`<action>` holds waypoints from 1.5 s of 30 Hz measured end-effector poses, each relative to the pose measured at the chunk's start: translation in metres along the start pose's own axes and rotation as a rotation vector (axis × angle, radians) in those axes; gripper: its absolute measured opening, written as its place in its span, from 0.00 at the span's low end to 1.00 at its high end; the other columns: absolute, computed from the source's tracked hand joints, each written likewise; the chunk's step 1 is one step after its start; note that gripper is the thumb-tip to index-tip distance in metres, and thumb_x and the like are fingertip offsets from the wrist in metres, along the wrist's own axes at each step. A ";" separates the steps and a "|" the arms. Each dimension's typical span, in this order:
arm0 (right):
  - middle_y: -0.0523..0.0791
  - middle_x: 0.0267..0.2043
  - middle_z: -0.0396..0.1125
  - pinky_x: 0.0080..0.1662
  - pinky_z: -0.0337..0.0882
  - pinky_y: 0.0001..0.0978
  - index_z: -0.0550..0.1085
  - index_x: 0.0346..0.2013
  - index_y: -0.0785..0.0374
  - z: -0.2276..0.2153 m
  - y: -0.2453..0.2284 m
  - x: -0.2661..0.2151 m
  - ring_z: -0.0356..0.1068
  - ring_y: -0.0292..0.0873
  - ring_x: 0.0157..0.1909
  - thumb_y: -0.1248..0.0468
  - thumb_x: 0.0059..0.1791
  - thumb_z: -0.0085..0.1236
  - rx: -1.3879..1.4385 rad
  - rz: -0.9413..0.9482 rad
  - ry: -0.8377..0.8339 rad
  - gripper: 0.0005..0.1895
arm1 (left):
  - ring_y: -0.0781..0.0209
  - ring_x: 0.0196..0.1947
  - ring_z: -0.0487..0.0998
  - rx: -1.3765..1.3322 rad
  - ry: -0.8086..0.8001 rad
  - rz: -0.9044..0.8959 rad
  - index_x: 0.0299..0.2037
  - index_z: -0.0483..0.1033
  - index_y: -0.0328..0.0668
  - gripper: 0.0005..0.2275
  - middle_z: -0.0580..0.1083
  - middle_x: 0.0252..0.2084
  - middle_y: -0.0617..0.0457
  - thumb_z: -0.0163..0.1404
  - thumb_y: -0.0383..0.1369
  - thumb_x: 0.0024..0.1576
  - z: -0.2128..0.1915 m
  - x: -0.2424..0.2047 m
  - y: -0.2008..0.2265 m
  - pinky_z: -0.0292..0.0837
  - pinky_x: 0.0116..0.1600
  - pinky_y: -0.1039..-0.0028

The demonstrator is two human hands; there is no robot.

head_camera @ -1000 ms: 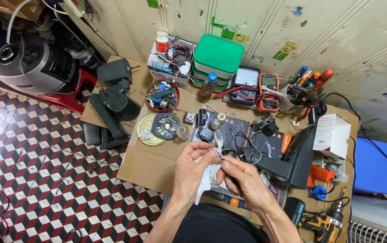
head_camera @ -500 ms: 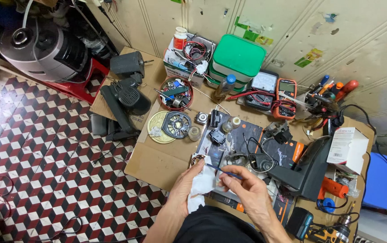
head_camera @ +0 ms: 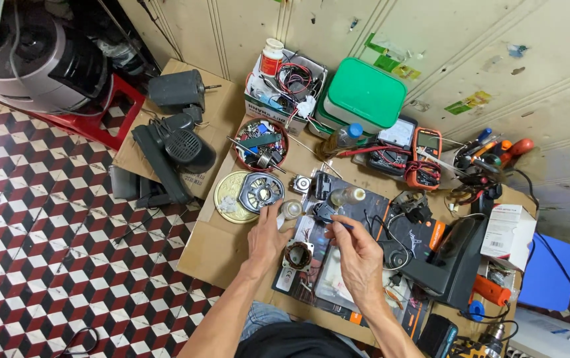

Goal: The person tears off pieces of tissue paper and wipes small motor components on a cluttered workbench. They pour liquid from a plastic bottle onto a tissue, wipe parts with it, then pick up and turn over a motor stator housing to view its windings.

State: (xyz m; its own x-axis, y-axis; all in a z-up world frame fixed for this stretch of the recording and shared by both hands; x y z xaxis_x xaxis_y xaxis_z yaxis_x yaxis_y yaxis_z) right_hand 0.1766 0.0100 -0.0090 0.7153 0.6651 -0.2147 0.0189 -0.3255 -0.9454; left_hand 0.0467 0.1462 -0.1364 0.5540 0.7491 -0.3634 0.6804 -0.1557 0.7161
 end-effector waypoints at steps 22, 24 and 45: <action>0.43 0.34 0.74 0.34 0.67 0.24 0.77 0.51 0.64 -0.007 -0.001 0.022 0.67 0.32 0.33 0.62 0.55 0.54 -0.140 0.054 0.084 0.13 | 0.49 0.35 0.82 0.033 0.056 0.427 0.64 0.67 0.64 0.32 0.69 0.58 0.53 0.63 0.32 0.47 -0.041 0.005 0.069 0.79 0.41 0.61; 0.41 0.39 0.72 0.36 0.69 0.21 0.78 0.51 0.65 -0.011 -0.005 0.021 0.67 0.30 0.34 0.63 0.55 0.54 0.000 -0.059 0.032 0.13 | 0.52 0.34 0.82 0.057 0.135 0.517 0.66 0.67 0.66 0.34 0.70 0.57 0.54 0.63 0.32 0.47 -0.050 -0.001 0.075 0.80 0.38 0.63; 0.37 0.31 0.70 0.31 0.60 0.21 0.79 0.48 0.64 -0.029 -0.001 0.008 0.60 0.28 0.30 0.63 0.54 0.56 0.162 0.016 0.099 0.11 | 0.55 0.35 0.82 0.340 0.082 0.602 0.66 0.67 0.66 0.33 0.70 0.57 0.52 0.62 0.29 0.48 -0.076 -0.036 0.126 0.80 0.35 0.67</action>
State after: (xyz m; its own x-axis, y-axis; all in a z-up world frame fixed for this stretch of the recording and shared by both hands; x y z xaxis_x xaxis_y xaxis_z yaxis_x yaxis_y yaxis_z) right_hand 0.2029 -0.0039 -0.0030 0.7799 0.5890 -0.2120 -0.0998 -0.2173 -0.9710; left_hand 0.0762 0.1487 0.0120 0.8531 0.5132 0.0939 0.3860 -0.7420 0.5481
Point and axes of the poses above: each hand's wrist, its own x-axis towards the middle knuckle, its own z-axis out of the palm, y = z × x, the point moved 5 cm from there along x, towards the middle knuckle
